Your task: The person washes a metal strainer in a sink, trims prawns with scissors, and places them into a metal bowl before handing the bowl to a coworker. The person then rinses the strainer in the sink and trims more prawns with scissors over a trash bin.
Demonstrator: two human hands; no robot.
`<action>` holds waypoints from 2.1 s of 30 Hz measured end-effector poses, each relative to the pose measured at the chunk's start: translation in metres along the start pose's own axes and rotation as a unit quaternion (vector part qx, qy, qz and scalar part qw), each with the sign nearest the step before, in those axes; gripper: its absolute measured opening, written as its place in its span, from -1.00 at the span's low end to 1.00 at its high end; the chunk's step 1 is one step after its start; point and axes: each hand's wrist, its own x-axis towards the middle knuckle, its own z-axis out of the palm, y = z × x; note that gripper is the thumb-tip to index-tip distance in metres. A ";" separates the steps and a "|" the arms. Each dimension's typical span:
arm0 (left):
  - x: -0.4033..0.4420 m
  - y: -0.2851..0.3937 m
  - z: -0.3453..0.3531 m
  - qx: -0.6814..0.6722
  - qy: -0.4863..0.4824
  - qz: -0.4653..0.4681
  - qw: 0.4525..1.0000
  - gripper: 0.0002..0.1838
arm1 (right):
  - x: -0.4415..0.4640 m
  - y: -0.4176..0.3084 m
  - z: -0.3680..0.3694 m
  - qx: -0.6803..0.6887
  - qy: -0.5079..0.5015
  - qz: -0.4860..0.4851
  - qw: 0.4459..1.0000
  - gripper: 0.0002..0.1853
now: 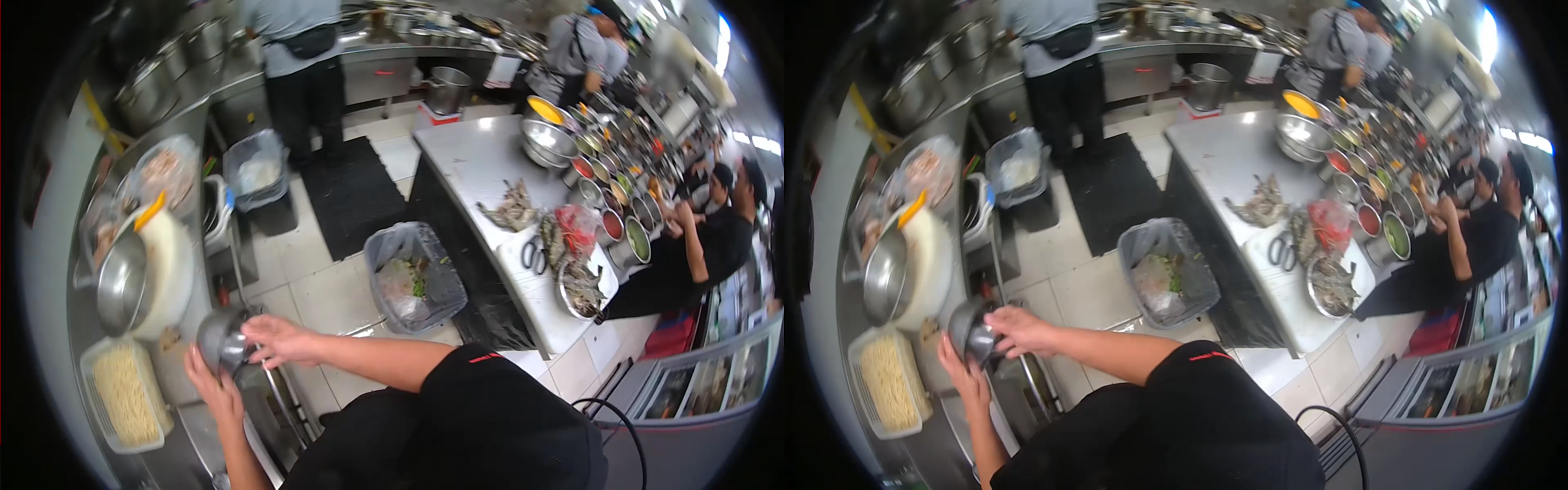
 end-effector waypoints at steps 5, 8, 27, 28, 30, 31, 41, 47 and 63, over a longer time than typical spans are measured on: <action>0.139 0.105 0.217 -0.252 -0.161 -0.171 0.939 -0.46 | -0.116 -0.041 -0.185 -0.452 0.327 -0.173 0.812 -0.47; 0.186 0.264 0.295 -0.422 -0.345 -0.227 0.807 -0.60 | -0.208 -0.054 -0.236 -0.437 0.441 -0.187 0.762 -0.57; 0.140 0.476 0.419 -0.307 -0.429 0.499 0.688 -0.78 | -0.321 -0.058 -0.350 -0.390 0.787 0.161 0.450 -0.84; 0.135 0.489 0.418 -0.314 -0.387 0.571 0.652 -0.80 | -0.323 -0.061 -0.350 -0.368 0.789 0.157 0.466 -0.84; 0.128 0.513 0.421 -0.196 -0.355 0.657 0.636 -0.78 | -0.322 -0.064 -0.348 -0.343 0.789 0.161 0.483 -0.78; 0.124 0.522 0.425 -0.134 -0.333 0.694 0.624 -0.76 | -0.321 -0.067 -0.344 -0.318 0.798 0.154 0.488 -0.74; 0.114 0.548 0.452 -0.062 -0.283 0.769 0.571 -0.58 | -0.358 -0.052 -0.310 0.247 0.586 -0.339 0.693 -0.45; 0.141 0.606 0.428 -0.178 -0.462 0.582 0.645 -0.68 | -0.358 -0.035 -0.288 0.346 0.434 -0.458 0.694 -0.64; 0.160 0.641 0.345 -0.231 -0.633 0.379 0.634 -0.49 | -0.387 -0.017 -0.205 0.262 0.366 -0.434 0.780 -0.27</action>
